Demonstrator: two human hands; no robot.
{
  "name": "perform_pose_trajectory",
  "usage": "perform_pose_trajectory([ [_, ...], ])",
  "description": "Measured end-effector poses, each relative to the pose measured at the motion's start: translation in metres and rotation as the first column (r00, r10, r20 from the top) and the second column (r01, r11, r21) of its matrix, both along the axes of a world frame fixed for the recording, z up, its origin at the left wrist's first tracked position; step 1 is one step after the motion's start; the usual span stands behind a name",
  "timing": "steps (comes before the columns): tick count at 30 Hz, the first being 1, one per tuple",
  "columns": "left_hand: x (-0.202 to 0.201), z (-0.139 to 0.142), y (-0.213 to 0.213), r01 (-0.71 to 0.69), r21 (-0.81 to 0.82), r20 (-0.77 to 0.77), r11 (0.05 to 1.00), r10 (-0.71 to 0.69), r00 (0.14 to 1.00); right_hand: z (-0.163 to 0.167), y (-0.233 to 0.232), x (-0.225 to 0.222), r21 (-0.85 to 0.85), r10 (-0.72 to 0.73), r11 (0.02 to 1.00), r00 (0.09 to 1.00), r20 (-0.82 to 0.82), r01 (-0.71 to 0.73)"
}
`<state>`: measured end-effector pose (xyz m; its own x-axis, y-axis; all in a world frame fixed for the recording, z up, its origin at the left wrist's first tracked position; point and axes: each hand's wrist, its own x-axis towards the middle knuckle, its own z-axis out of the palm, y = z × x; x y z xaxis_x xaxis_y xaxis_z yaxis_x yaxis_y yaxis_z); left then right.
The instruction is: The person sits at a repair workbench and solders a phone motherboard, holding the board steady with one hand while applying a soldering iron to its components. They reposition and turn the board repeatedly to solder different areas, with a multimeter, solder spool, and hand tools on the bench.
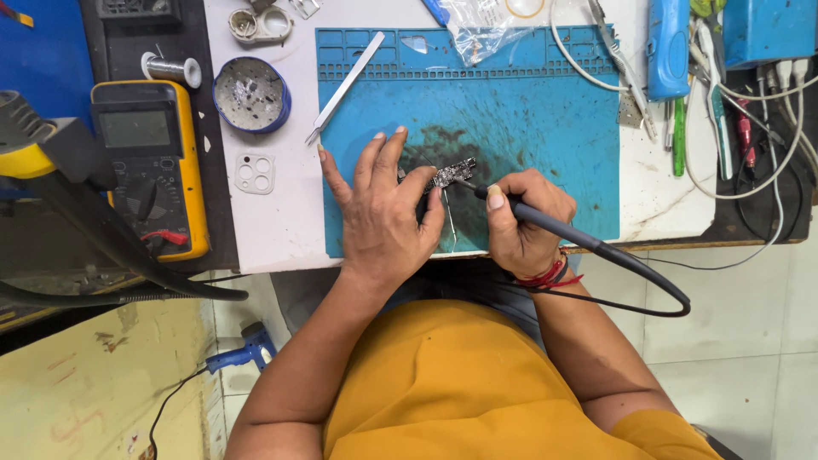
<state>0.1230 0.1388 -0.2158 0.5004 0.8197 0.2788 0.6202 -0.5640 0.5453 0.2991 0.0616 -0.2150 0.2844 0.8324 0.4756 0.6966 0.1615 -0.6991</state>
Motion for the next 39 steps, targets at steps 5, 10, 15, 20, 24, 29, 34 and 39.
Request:
perform_pose_trajectory([
  [5,-0.0002,-0.0002,-0.0002,0.001,-0.001,-0.008,1.0,-0.001,1.0,-0.0004,0.0009,-0.0007,0.025,0.014,1.0,0.999,0.031,-0.014],
  [10,-0.0003,-0.0001,-0.0003,0.0,-0.009,-0.005,1.0,0.0,1.0,0.0004,0.0012,-0.0007,0.015,0.015,1.0,1.0,0.017,-0.016],
  [15,-0.0002,-0.0001,-0.0003,0.001,-0.01,0.002,1.0,-0.001,1.0,-0.0004,0.0012,-0.0009,0.022,0.017,1.0,0.999,0.029,-0.018],
  [20,-0.0002,-0.0001,-0.0002,0.005,-0.012,0.007,1.0,-0.005,1.0,-0.0011,0.0006,0.0002,0.017,0.015,1.0,0.999,0.038,-0.016],
  [24,-0.0003,-0.0002,-0.0001,0.005,-0.012,0.001,1.0,-0.005,1.0,-0.0005,0.0,-0.0002,0.003,0.005,1.0,1.0,0.012,-0.005],
  [29,-0.0005,-0.0003,0.0,0.007,-0.008,0.001,1.0,-0.007,1.0,0.0015,0.0003,-0.0008,0.002,0.019,1.0,0.999,0.034,-0.019],
  [34,-0.0006,-0.0005,0.0002,0.011,-0.009,0.006,1.0,-0.011,1.0,0.0028,0.0011,-0.002,0.003,0.026,1.0,0.999,0.026,-0.026],
  [39,-0.0007,-0.0007,0.0003,0.008,-0.012,0.005,1.0,-0.008,1.0,0.0032,0.0013,-0.0013,0.004,0.019,1.0,0.999,0.036,-0.019],
])
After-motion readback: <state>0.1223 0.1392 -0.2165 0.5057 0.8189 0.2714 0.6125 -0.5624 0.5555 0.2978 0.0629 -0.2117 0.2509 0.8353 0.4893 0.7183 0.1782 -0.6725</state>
